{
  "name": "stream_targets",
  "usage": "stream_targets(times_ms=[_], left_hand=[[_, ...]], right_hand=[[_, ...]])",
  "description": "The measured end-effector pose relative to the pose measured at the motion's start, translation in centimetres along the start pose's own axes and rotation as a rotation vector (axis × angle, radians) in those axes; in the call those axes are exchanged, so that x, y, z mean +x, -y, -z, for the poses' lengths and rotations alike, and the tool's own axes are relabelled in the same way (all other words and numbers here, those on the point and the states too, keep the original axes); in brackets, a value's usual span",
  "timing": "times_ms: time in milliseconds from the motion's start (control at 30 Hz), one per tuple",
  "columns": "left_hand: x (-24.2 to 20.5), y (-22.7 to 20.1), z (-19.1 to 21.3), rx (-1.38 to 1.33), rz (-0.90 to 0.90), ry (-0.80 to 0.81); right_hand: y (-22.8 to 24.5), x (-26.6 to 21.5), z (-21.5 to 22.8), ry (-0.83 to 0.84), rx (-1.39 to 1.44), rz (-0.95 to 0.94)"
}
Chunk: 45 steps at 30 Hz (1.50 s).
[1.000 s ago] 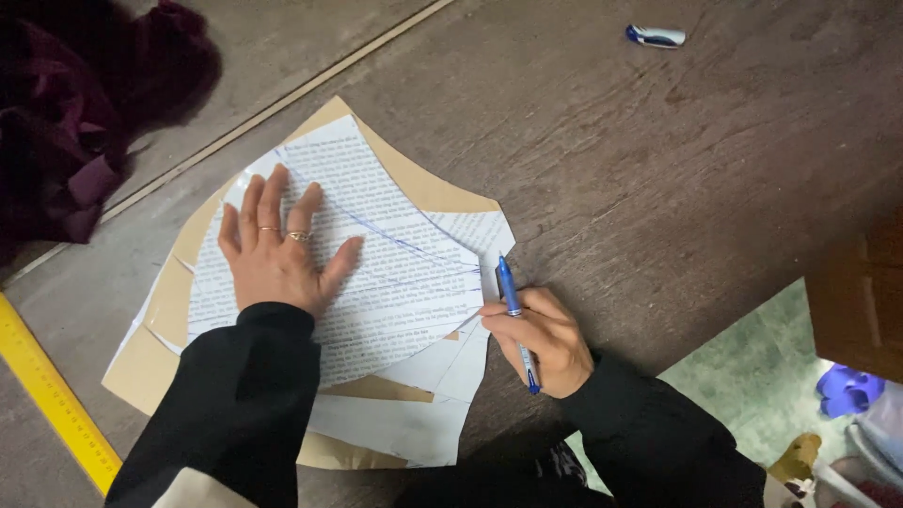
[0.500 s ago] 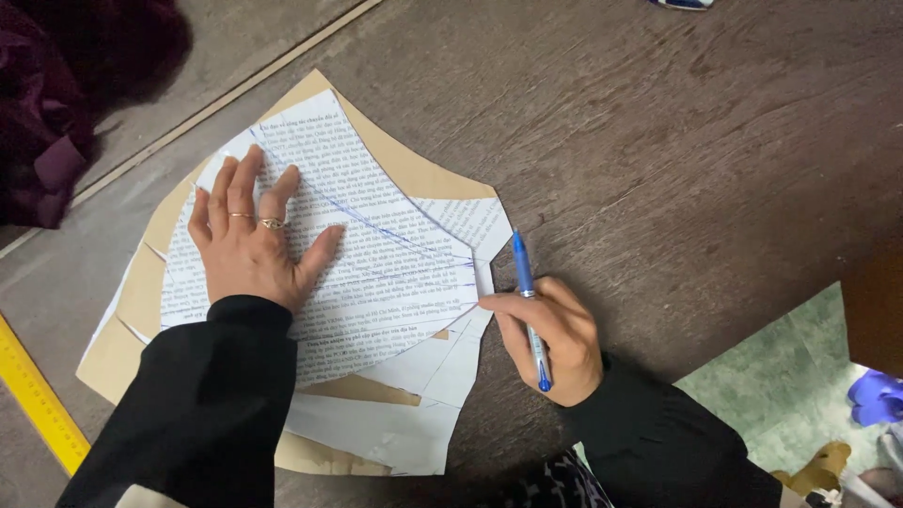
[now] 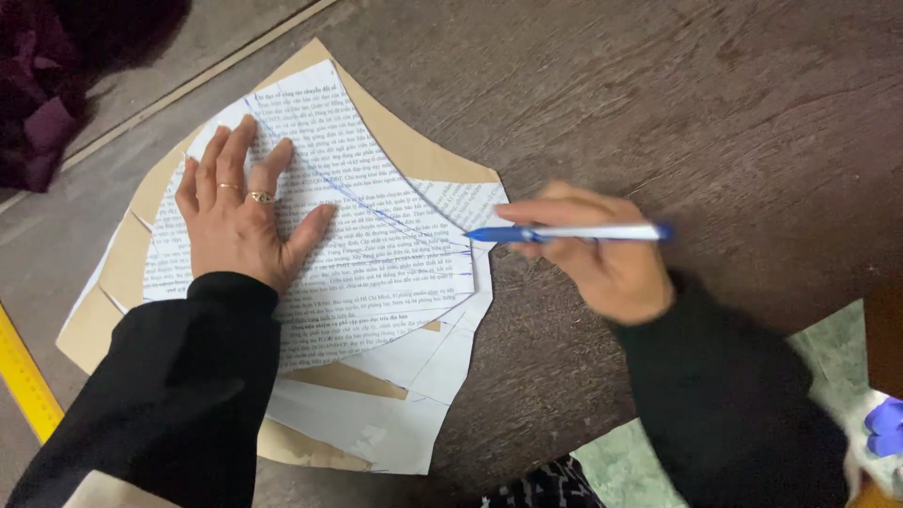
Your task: The person traces lines on a paper pattern placed on a larger sheet of brown paper using a blue pen. They then use a red tape dispenser to apply adhesive tape to the edges of the pattern pieces.
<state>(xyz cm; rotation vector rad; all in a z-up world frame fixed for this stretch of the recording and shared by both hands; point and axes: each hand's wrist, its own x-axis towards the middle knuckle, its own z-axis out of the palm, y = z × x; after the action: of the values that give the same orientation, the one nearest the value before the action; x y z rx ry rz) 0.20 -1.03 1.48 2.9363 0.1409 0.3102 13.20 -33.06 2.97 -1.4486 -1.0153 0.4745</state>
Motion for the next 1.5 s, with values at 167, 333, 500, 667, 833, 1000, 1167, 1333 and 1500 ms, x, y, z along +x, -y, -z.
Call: stream_targets(times_ms=[167, 333, 500, 667, 833, 1000, 1167, 1333, 1500], left_hand=[[-0.1, 0.0, 0.1, -0.024, 0.019, 0.026], [0.1, -0.2, 0.4, -0.020, 0.046, 0.070], [0.2, -0.3, 0.4, -0.024, 0.053, 0.068], [0.1, -0.3, 0.2, -0.023, 0.028, 0.045], [0.2, -0.3, 0.3, -0.029, 0.028, 0.055], [0.2, -0.3, 0.2, -0.025, 0.025, 0.045], [0.2, -0.3, 0.2, -0.029, 0.023, 0.051], [0.2, -0.3, 0.2, -0.030, 0.025, 0.054], [0.2, -0.4, 0.3, -0.031, 0.035, 0.059]], right_hand=[[0.5, 5.8, 0.4, 0.321, -0.035, -0.062], [-1.3, 7.2, -0.1, 0.403, -0.002, -0.212], [-2.3, 7.3, 0.2, 0.441, 0.071, -0.252], [-2.6, 7.1, 0.2, 0.434, -0.003, -0.159], [-2.6, 7.2, 0.2, 0.432, -0.067, -0.085], [-2.7, 7.3, 0.1, 0.445, -0.095, -0.036], [-2.6, 7.4, 0.1, 0.452, -0.100, -0.024], [-2.6, 7.3, 0.1, 0.453, -0.117, -0.004], [-2.8, 7.3, 0.1, 0.446, -0.117, -0.011]])
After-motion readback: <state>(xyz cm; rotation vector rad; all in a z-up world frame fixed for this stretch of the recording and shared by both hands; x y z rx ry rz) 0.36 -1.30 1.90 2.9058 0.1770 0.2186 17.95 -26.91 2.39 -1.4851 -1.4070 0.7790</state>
